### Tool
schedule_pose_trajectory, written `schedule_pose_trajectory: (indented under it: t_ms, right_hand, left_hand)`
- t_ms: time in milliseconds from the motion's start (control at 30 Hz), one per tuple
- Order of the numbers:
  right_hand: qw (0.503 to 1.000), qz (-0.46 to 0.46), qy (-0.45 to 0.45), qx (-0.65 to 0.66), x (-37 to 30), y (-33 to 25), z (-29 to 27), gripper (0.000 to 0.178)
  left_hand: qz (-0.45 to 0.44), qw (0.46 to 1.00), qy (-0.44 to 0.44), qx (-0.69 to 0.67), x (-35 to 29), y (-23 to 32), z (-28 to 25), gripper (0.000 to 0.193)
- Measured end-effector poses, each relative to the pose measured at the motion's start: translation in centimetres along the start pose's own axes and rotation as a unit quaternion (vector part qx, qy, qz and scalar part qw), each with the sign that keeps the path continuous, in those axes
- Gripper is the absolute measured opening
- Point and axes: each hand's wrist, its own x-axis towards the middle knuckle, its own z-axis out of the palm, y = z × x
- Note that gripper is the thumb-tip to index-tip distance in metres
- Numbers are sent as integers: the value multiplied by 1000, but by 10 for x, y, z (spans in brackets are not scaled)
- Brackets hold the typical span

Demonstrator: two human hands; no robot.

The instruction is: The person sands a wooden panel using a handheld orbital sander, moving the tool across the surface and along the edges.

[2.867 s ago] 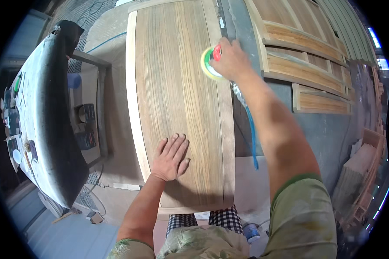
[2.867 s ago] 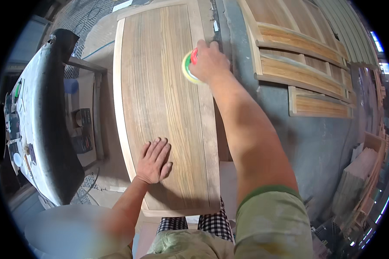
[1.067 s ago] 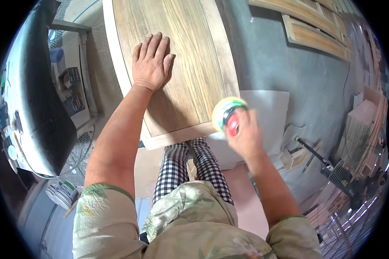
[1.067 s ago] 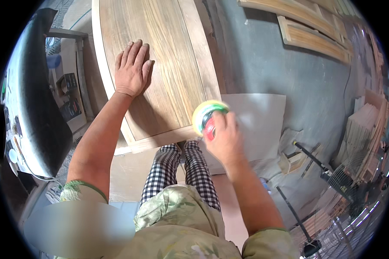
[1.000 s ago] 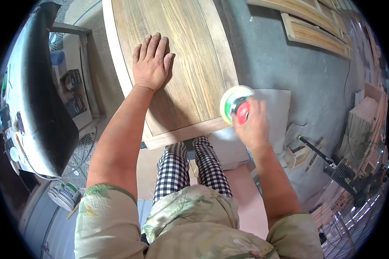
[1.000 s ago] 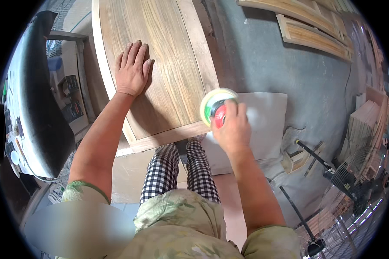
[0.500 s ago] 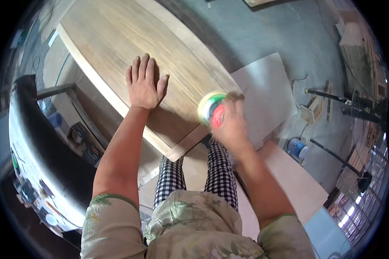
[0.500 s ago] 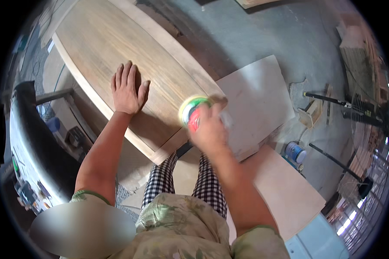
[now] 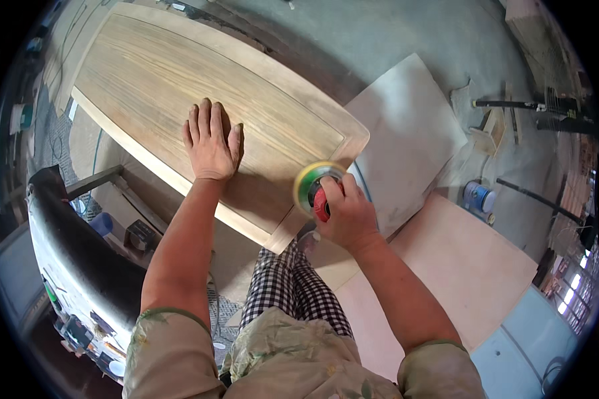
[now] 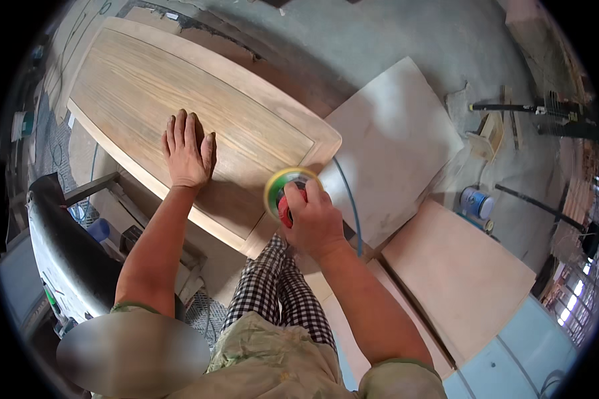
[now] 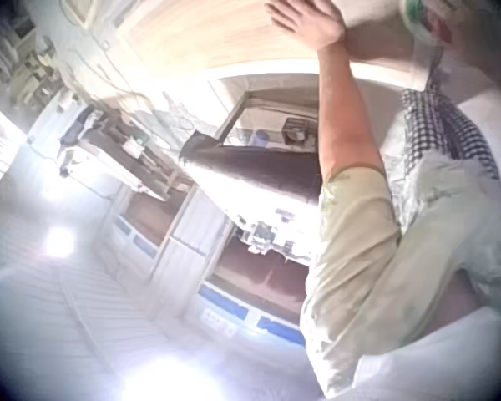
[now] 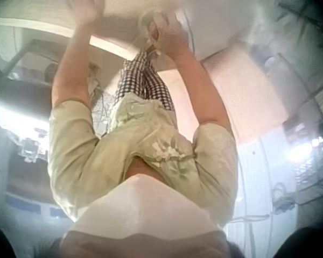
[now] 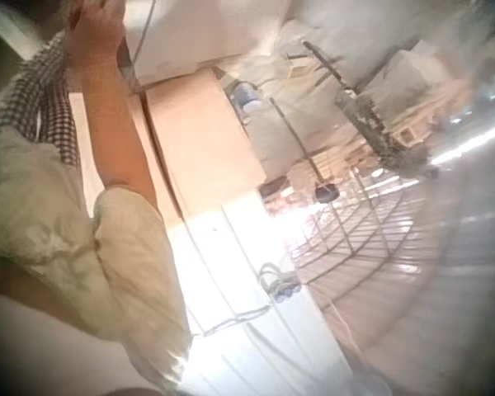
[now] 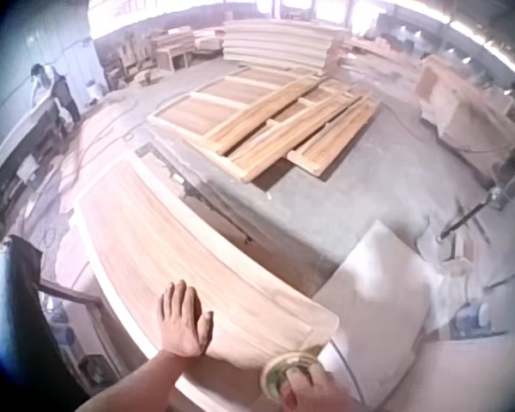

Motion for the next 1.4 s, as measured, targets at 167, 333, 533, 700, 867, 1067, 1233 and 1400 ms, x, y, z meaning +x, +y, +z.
schedule_pose_trajectory:
  t_ms: [167, 333, 533, 700, 867, 1067, 1233, 1400]
  right_hand:
    - [991, 78, 110, -1, 54, 38, -28, 53]
    - [998, 45, -9, 52, -15, -28, 19, 57]
    - [993, 94, 61, 29, -8, -18, 13, 50]
    - [992, 70, 93, 38, -61, -64, 58, 45]
    - [995, 60, 64, 53, -104, -78, 81, 49]
    - [981, 145, 82, 103, -96, -93, 71, 58]
    - [880, 152, 279, 352, -113, -37, 97, 57]
    - [692, 322, 222, 607, -63, 25, 76, 50]
  left_hand:
    - [17, 1000, 5, -10, 6, 11, 9, 60]
    - [23, 1000, 10, 3, 8, -1, 5, 59]
    - [34, 999, 8, -16, 3, 11, 6, 59]
    - [36, 999, 19, 2, 8, 1, 11, 59]
    - [46, 999, 18, -19, 6, 7, 12, 63]
    - [72, 997, 14, -21, 8, 9, 13, 66]
    - [75, 997, 14, -4, 4, 11, 4, 65]
    - [87, 996, 4, -14, 6, 8, 8, 65]
